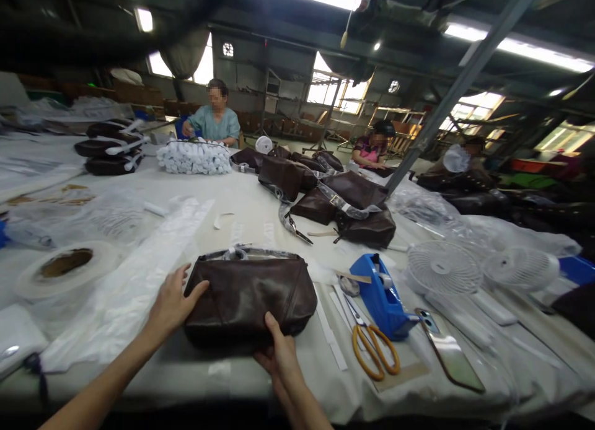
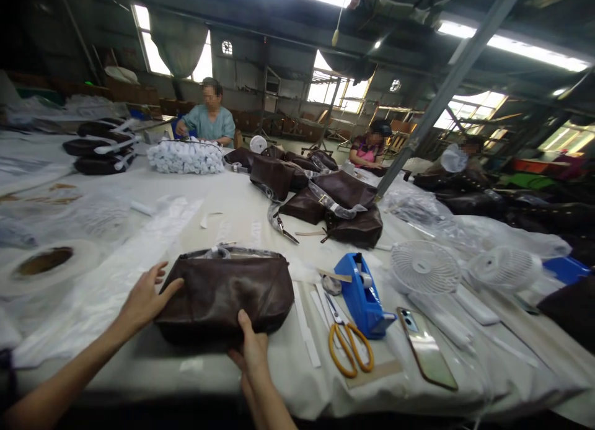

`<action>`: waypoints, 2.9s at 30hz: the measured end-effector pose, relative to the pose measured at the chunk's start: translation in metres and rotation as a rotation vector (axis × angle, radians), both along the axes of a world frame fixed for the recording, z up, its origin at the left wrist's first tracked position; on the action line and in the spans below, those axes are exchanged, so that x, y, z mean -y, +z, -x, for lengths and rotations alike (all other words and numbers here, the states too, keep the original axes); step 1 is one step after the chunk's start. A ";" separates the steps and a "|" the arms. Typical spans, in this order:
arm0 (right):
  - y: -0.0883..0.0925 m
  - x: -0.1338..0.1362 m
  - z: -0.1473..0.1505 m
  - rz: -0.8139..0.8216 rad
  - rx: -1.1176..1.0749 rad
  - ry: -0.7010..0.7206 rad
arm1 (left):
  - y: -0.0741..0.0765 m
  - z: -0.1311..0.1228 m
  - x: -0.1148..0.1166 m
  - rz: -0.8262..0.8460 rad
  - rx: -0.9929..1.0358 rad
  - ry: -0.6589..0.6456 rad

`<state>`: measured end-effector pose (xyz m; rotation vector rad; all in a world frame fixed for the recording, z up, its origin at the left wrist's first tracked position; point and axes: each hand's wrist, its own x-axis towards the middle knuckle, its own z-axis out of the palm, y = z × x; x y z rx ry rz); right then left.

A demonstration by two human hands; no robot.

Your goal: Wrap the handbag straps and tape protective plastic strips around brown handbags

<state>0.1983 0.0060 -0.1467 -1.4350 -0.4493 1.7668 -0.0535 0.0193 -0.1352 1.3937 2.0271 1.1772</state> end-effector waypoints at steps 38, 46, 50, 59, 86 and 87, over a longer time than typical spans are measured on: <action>-0.022 -0.074 -0.081 -1.935 1.492 0.910 | -0.060 -0.082 0.021 -0.231 -1.154 -0.721; 0.045 -0.072 -0.063 -1.725 1.312 1.096 | -0.059 -0.083 0.021 -0.187 -1.003 -0.725; 0.045 -0.085 -0.033 -1.731 1.426 0.956 | -0.045 -0.084 0.024 -0.163 -0.931 -0.721; 0.016 -0.095 -0.030 -1.740 1.531 1.055 | 0.017 -0.019 0.048 -0.053 0.021 0.086; 0.017 -0.092 -0.033 -1.666 1.495 1.106 | 0.102 -0.067 -0.065 0.085 -0.610 -0.876; 0.016 -0.092 -0.035 -1.658 1.482 1.113 | 0.101 -0.082 -0.076 0.119 -0.628 -0.951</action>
